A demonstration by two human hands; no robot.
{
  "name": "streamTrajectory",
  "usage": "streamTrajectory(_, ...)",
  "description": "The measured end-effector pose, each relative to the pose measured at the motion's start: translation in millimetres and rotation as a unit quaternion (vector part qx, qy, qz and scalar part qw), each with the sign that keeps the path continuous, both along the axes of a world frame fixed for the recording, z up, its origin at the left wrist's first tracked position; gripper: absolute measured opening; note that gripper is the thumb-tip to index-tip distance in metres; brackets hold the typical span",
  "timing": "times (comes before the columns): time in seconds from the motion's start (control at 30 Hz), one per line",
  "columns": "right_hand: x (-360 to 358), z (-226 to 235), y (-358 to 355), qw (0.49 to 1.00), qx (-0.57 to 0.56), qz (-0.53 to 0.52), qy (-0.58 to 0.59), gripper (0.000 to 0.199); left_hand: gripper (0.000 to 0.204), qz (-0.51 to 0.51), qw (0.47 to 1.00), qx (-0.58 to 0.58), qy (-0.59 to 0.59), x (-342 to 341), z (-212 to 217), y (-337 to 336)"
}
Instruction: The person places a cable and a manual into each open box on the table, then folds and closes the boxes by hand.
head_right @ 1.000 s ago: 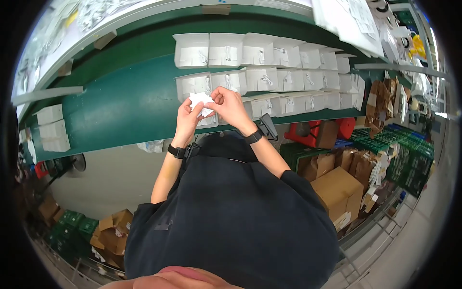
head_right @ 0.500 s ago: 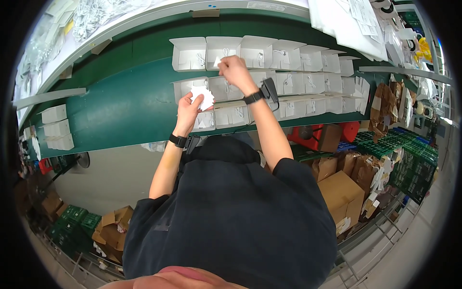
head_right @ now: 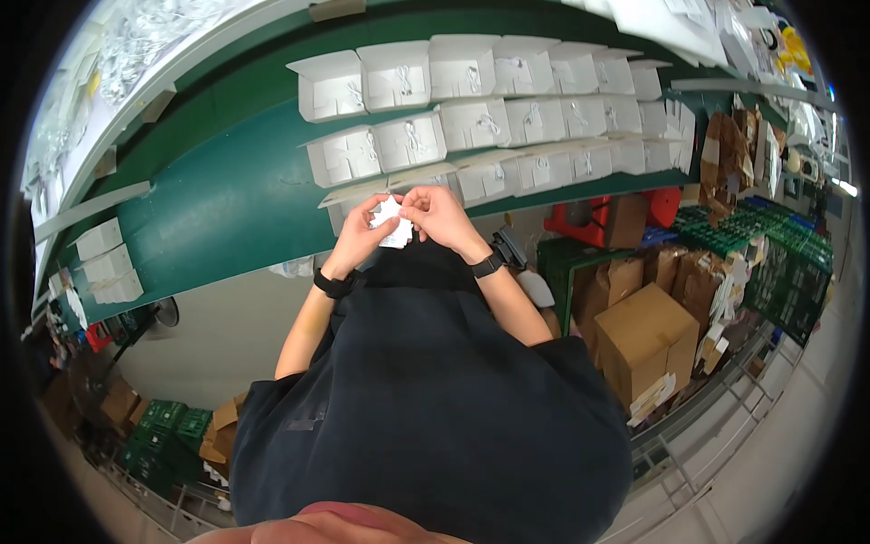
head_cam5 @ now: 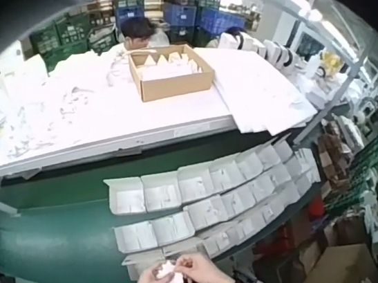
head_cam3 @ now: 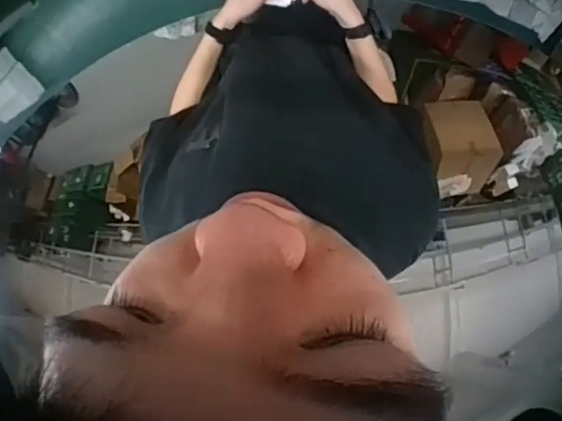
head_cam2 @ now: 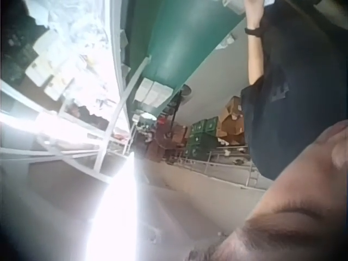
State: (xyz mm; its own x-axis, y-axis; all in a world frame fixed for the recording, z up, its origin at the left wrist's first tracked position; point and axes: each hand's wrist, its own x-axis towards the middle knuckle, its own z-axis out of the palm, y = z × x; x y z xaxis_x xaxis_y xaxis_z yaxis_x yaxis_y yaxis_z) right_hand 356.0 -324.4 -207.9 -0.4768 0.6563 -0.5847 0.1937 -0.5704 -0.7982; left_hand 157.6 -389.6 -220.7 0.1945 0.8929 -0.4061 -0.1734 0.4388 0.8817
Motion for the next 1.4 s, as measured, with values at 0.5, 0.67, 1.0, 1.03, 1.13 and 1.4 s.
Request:
streamTrajectory(0.5,27.0,-51.9,-32.8,0.980,-0.023,-0.197,-0.014,0.015,0.021,0.012,0.994,-0.102,-0.032,16.1,-39.2,-19.0)
streamTrajectory(0.67,36.3,-54.1,-48.1,0.903,0.312,-0.035,-0.291,0.020,0.021,-0.012,0.989,-0.144,-0.030,23.5,-51.7,-24.4)
streamTrajectory(1.0,98.2,-58.8,-27.0,0.913,0.265,-0.136,-0.277,0.024,0.022,-0.062,0.984,-0.132,-0.104,65.2,-55.7,1.1)
streamTrajectory(1.03,103.3,-54.7,-21.3,0.848,0.378,-0.106,-0.356,0.023,0.022,-0.055,0.983,-0.131,-0.117,68.3,-49.6,7.3)
streamTrajectory(1.13,96.0,-19.0,-16.9,0.961,0.174,-0.091,-0.195,0.020,0.020,-0.037,0.987,-0.116,-0.108,83.7,-31.0,25.1)
streamTrajectory(1.4,102.7,9.3,44.9,0.983,0.113,-0.083,-0.122,0.027,0.021,0.023,0.997,-0.044,-0.064,105.1,-11.3,72.2)
